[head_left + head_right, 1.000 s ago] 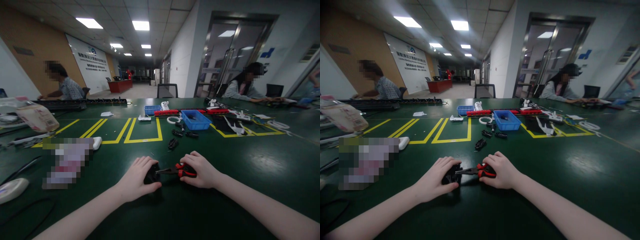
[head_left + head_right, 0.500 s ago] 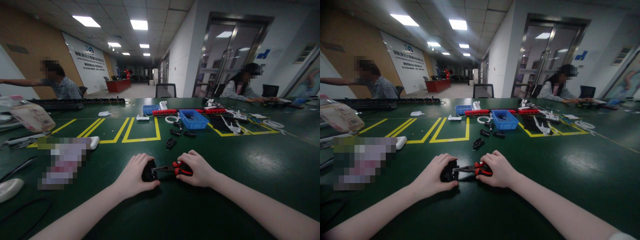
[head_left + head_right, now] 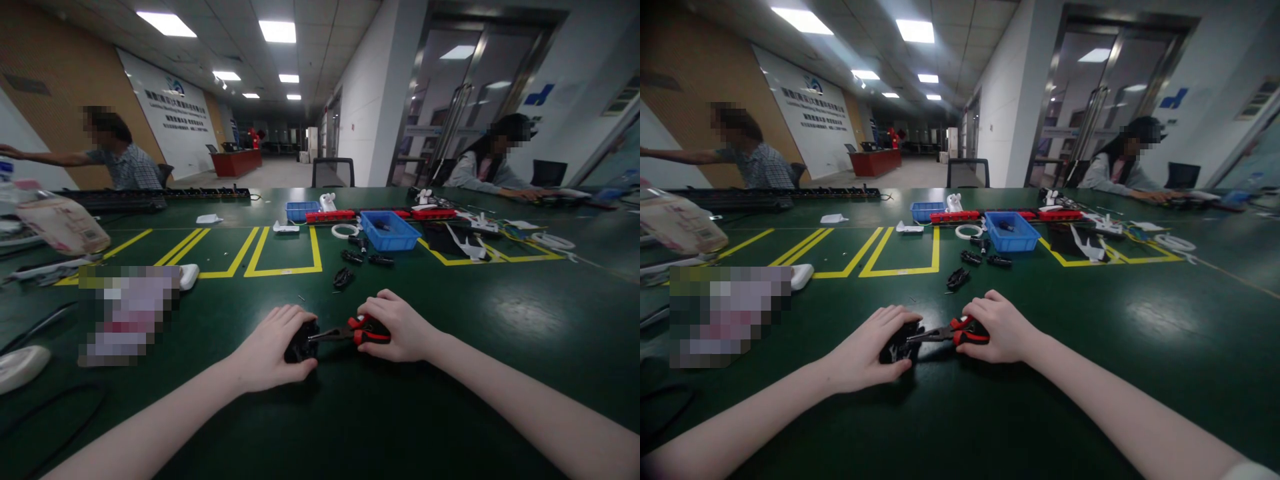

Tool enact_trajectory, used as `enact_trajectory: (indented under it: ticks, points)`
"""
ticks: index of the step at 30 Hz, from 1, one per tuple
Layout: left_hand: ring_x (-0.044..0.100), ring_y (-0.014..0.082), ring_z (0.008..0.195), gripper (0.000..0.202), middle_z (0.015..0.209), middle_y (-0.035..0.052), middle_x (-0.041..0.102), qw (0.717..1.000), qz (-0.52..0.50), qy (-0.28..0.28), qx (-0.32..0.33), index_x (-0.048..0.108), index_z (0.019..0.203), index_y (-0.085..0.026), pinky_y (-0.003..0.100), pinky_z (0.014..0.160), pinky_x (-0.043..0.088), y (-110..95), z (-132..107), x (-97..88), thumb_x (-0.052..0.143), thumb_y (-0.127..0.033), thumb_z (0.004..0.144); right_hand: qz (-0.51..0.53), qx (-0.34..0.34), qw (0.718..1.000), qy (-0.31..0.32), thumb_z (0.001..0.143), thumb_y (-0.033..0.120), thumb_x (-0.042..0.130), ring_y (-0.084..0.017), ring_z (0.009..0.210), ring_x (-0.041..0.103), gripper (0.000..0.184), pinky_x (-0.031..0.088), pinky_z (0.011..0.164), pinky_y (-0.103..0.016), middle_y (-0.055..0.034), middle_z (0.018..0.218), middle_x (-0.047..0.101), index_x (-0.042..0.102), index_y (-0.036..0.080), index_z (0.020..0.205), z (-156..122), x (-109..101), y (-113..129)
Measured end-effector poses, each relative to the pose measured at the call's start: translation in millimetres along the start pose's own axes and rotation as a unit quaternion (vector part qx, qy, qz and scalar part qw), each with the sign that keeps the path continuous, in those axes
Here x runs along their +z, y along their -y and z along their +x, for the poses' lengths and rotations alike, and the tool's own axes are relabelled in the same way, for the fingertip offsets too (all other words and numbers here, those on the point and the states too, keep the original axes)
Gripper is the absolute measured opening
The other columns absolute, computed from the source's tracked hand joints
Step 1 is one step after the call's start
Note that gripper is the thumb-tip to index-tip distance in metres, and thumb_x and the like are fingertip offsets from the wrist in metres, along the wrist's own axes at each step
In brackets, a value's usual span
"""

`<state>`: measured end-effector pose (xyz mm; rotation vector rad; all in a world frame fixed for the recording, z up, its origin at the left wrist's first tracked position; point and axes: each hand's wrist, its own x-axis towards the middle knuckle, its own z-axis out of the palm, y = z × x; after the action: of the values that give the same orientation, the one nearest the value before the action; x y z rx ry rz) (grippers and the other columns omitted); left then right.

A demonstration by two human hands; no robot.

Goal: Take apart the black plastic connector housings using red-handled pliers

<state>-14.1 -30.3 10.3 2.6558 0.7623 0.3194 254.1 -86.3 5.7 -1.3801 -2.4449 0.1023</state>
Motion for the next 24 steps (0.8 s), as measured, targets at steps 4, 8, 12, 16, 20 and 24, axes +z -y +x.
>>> enact_trajectory:
  ticks: [4,8,12,16,20,24]
  points:
    - [0.047,0.0280,0.115,0.057,0.132,0.0088,0.049,1.000,-0.003,0.017,0.020,0.042,0.133,-0.022,0.045,0.099,0.039,0.8,-0.5,0.3,0.060,-0.035,0.080,-0.007,-0.002,1.000,0.010,0.075,0.047,0.063,-0.019,0.077,0.057,0.040,0.039,0.083,-0.040,-0.0075,0.091,0.065,0.058,0.015,0.099,-0.9,1.3,-1.9]
    - [0.041,0.0280,0.124,0.056,0.141,0.0069,0.041,0.999,-0.003,0.036,0.032,0.038,0.137,-0.026,0.047,0.105,0.034,2.3,-1.0,0.0,0.056,-0.033,0.084,-0.016,-0.001,1.000,0.019,0.076,0.049,0.061,-0.019,0.078,0.057,0.042,0.039,0.083,-0.040,-0.0081,0.091,0.065,0.058,0.014,0.101,-1.3,1.3,-2.2]
    - [0.040,0.0280,0.125,0.066,0.142,0.0087,0.039,1.000,-0.009,0.020,0.009,0.028,0.142,-0.022,0.048,0.107,0.033,2.7,-1.7,1.2,0.053,-0.025,0.081,-0.021,0.003,1.000,0.022,0.077,0.048,0.061,-0.020,0.079,0.057,0.042,0.038,0.084,-0.041,-0.0090,0.092,0.065,0.058,0.014,0.101,-0.7,0.6,-0.7]
    - [0.046,0.0270,0.115,0.057,0.132,0.0096,0.046,1.000,0.003,0.001,-0.011,0.038,0.136,-0.020,0.046,0.100,0.040,1.8,-1.1,2.8,0.050,-0.023,0.081,-0.021,0.012,0.999,0.024,0.077,0.048,0.060,-0.021,0.079,0.057,0.042,0.039,0.082,-0.041,-0.0093,0.092,0.065,0.058,0.013,0.101,0.2,0.8,0.5]
    - [0.050,0.0246,0.106,0.044,0.120,0.0070,0.052,1.000,0.005,0.013,-0.009,0.050,0.125,-0.021,0.040,0.090,0.046,3.1,1.3,3.2,0.056,-0.038,0.085,-0.014,0.022,0.999,0.026,0.076,0.047,0.061,-0.020,0.079,0.058,0.041,0.039,0.083,-0.041,-0.0090,0.093,0.065,0.058,0.013,0.100,0.1,0.9,2.0]
    - [0.054,0.0220,0.100,0.030,0.111,0.0051,0.058,1.000,-0.005,0.014,-0.017,0.054,0.117,-0.021,0.038,0.085,0.047,6.8,3.6,4.9,0.051,-0.036,0.091,-0.004,0.038,0.999,0.022,0.076,0.046,0.063,-0.021,0.079,0.059,0.046,0.041,0.079,-0.039,-0.0102,0.094,0.065,0.055,0.013,0.106,-1.1,-0.4,4.8]
